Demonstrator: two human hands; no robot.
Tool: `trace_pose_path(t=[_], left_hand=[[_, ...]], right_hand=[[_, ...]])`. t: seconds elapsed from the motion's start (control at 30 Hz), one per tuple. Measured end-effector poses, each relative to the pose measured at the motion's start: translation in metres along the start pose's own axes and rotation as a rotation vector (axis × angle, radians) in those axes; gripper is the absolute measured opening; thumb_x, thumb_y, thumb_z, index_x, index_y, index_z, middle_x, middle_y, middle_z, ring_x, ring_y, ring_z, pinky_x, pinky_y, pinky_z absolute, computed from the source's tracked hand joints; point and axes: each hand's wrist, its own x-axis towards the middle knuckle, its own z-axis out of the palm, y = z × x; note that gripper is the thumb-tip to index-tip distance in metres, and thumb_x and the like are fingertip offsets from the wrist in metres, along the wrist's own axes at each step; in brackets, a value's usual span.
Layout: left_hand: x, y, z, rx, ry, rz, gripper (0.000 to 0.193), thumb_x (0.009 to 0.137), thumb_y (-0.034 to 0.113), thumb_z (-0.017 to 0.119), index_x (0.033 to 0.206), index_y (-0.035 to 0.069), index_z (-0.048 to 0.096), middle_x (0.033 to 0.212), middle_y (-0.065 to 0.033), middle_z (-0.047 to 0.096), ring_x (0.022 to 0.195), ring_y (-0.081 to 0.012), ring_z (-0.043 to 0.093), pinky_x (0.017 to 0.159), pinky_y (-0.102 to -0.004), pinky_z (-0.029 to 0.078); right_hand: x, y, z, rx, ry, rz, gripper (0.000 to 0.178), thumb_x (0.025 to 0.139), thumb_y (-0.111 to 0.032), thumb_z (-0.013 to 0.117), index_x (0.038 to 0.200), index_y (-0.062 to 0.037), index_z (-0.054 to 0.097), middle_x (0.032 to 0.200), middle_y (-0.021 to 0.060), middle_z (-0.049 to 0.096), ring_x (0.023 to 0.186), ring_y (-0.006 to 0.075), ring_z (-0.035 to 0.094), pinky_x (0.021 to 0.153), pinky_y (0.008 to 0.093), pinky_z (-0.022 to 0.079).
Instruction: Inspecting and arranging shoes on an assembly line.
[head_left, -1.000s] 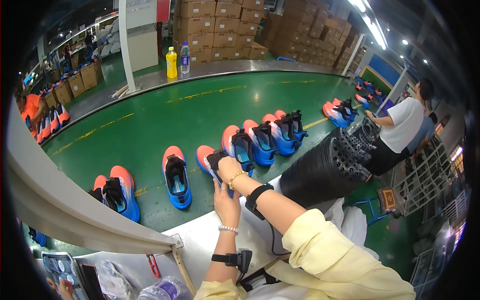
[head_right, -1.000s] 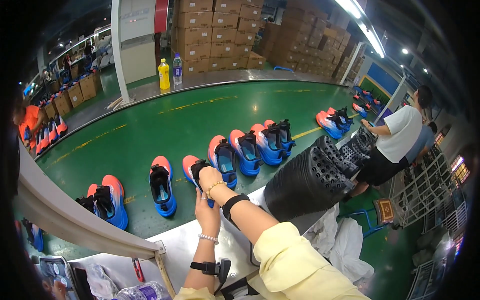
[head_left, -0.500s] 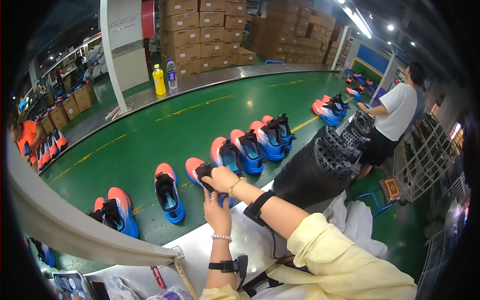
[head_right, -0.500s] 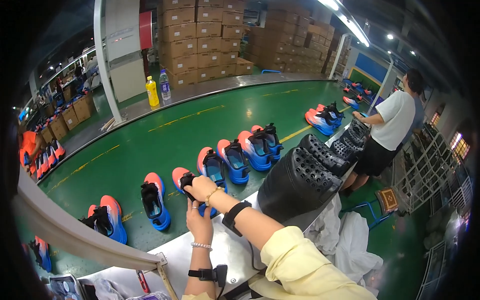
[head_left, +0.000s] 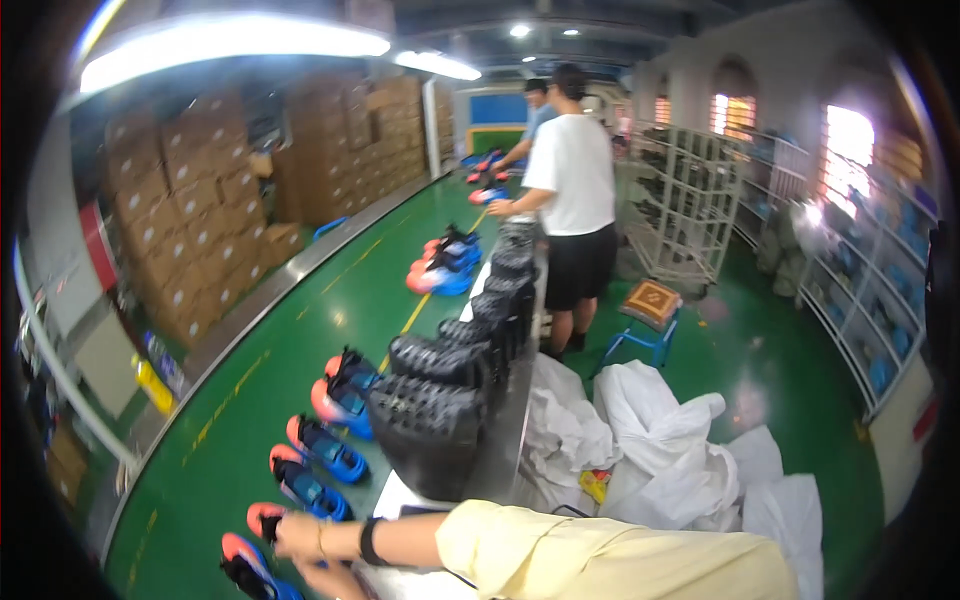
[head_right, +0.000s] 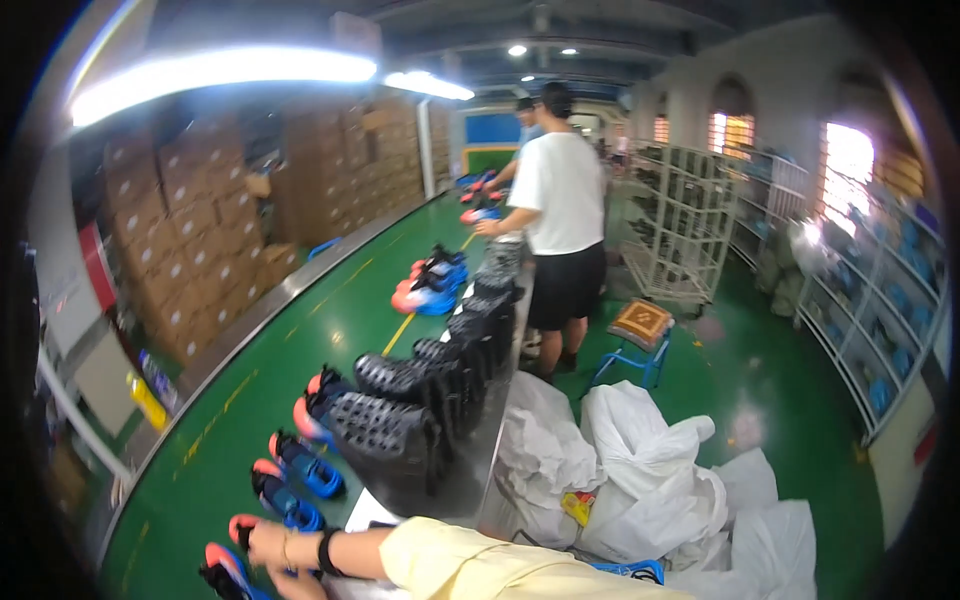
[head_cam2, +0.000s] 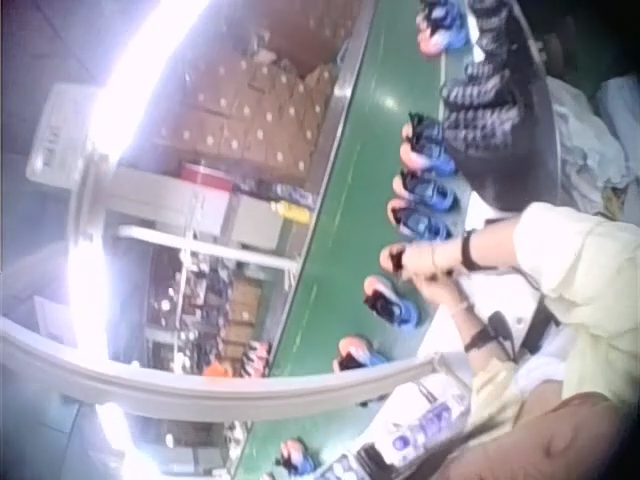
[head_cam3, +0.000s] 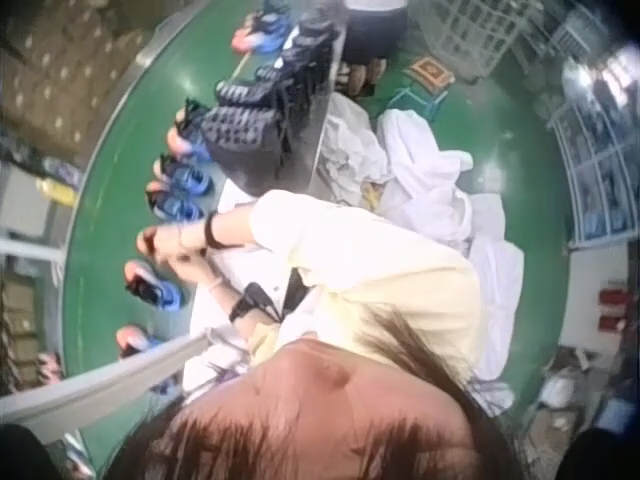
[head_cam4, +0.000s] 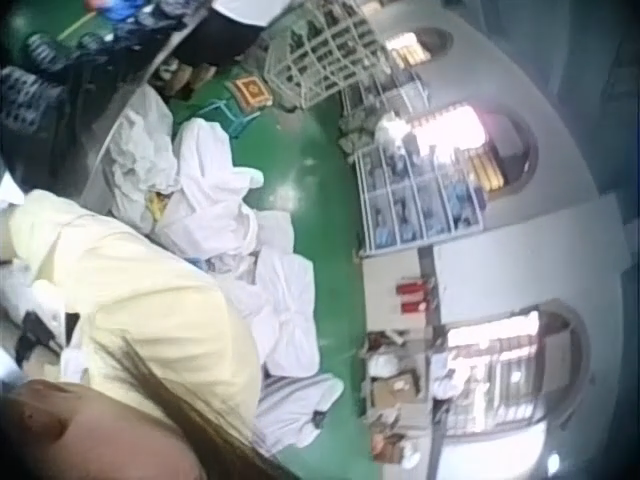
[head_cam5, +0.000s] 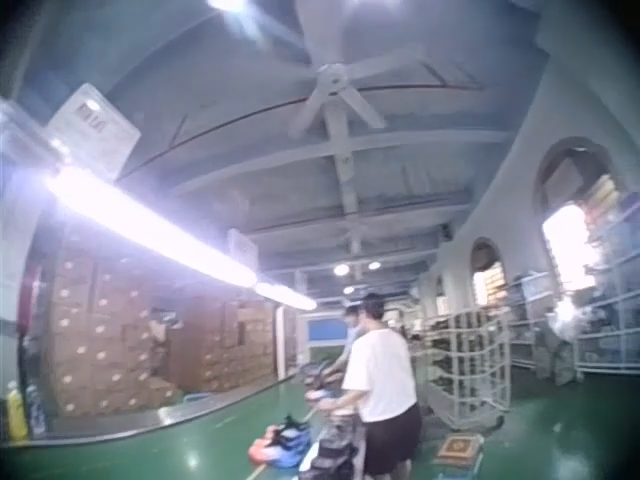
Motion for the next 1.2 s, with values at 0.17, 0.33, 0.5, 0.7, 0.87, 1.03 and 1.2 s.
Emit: trace_pose_path(t=[0.17, 0.33, 0.5, 0.7, 0.87, 1.03, 1.2], left_hand=[[-0.019, 0.121, -0.057, -0.098, 0.064, 0.126, 0.043, 0.092, 0.01, 0.062, 0.13, -0.005, 0.048, 0.121, -0.0113, 0.059, 0.098, -0.0239, 0.059, 0.083, -0.0372, 0.053], [-0.042, 0.181, -0.037, 0.544, 0.31, 0.64, 0.036, 0.083, 0.008, 0.071, 0.116, -0.004, 0.06, 0.135, -0.0277, 0.048, 0.124, -0.043, 0.046, 0.106, -0.049, 0.037], [-0.01, 0.148, 0.022, 0.489, -0.12, 0.587, 0.053, 0.079, 0.016, 0.076, 0.126, 0.0, 0.057, 0.145, -0.0301, 0.038, 0.133, -0.0461, 0.034, 0.113, -0.0515, 0.027], [0.03, 0.107, 0.046, 0.304, -0.319, 0.496, 0.064, 0.082, 0.014, 0.073, 0.136, -0.004, 0.045, 0.146, -0.0317, 0.035, 0.132, -0.0434, 0.039, 0.112, -0.0438, 0.031], [-0.005, 0.161, 0.032, 0.392, -0.326, 0.416, 0.065, 0.082, 0.009, 0.07, 0.137, -0.01, 0.041, 0.142, -0.031, 0.041, 0.121, -0.0428, 0.05, 0.107, -0.0406, 0.038], [-0.045, 0.193, 0.012, 0.541, -0.195, 0.372, 0.071, 0.082, 0.008, 0.068, 0.141, -0.011, 0.033, 0.142, -0.0315, 0.04, 0.121, -0.0455, 0.049, 0.107, -0.0428, 0.038], [-0.062, 0.173, 0.003, 0.414, -0.085, 0.439, 0.07, 0.08, 0.008, 0.071, 0.14, -0.01, 0.038, 0.144, -0.0311, 0.038, 0.128, -0.0443, 0.042, 0.109, -0.0451, 0.035]], right_hand=[[-0.122, -0.08, -0.149, -0.163, 0.284, -0.484, 0.018, 0.081, -0.025, 0.067, 0.08, -0.0068, 0.063, 0.066, 0.0115, 0.06, 0.056, 0.0309, 0.06, 0.053, 0.0424, 0.048], [-0.216, -0.08, -0.295, -0.598, 0.78, -0.087, 0.042, 0.087, -0.043, 0.063, 0.085, -0.0014, 0.058, 0.068, 0.0156, 0.064, 0.067, 0.0299, 0.067, 0.057, 0.0383, 0.052], [-0.243, -0.015, -0.308, -0.674, 0.562, 0.216, 0.056, 0.088, -0.053, 0.06, 0.076, 0.0012, 0.057, 0.058, 0.0149, 0.061, 0.056, 0.0297, 0.065, 0.053, 0.0384, 0.052], [-0.237, 0.008, -0.291, -0.669, 0.456, 0.195, 0.055, 0.088, -0.052, 0.061, 0.076, 0.0018, 0.056, 0.058, 0.0143, 0.061, 0.057, 0.03, 0.065, 0.053, 0.0378, 0.051], [-0.238, 0.012, -0.298, -0.683, 0.401, 0.279, 0.058, 0.086, -0.054, 0.062, 0.076, 0.0023, 0.058, 0.061, 0.0145, 0.062, 0.061, 0.0307, 0.067, 0.056, 0.0384, 0.052], [-0.233, 0.023, -0.297, -0.66, 0.341, 0.301, 0.061, 0.086, -0.057, 0.06, 0.079, 0.0041, 0.062, 0.071, 0.0177, 0.065, 0.07, 0.0329, 0.068, 0.065, 0.041, 0.054], [-0.233, 0.026, -0.301, -0.661, 0.332, 0.271, 0.073, 0.084, -0.067, 0.055, 0.075, 0.0048, 0.061, 0.067, 0.0181, 0.064, 0.066, 0.034, 0.066, 0.062, 0.0421, 0.053]])
